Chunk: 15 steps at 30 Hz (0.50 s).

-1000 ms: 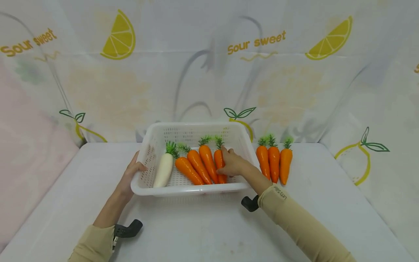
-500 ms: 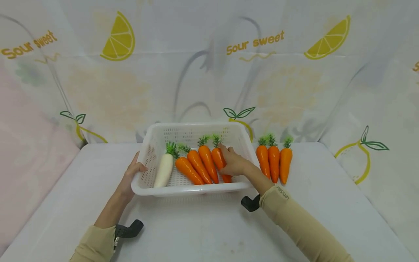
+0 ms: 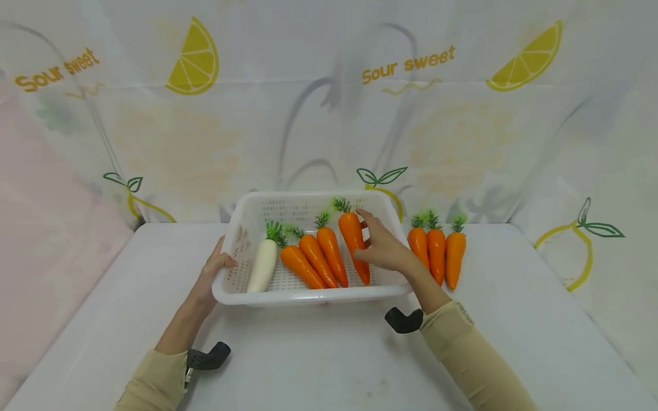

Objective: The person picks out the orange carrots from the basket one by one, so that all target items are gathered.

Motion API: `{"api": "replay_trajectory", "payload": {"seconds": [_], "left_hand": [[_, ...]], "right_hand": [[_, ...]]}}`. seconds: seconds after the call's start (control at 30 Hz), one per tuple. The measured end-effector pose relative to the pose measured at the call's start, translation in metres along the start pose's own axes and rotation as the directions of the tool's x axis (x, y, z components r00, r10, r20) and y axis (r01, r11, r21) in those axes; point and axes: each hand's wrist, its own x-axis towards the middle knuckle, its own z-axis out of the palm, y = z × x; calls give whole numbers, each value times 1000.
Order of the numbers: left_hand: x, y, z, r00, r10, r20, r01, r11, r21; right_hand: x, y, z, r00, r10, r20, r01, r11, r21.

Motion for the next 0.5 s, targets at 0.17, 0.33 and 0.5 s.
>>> {"api": "replay_trajectory", "payload": {"seconds": [0.17,0.33,0.5], "left_hand": [[0,0,1,1000,-1,-2,1,1000,1],[-1,0,1,1000,-6,-8,6,1000,11],[0,0,1,1000,0,-9,0,1000,4]], "right_hand": [[-6,-2,-5,999,-29,-39,30,999,27],[-13,-1,-10,996,-53,-73,57,996,64],[-21,3,-18,995,-53,-85,64,989,134]]}}
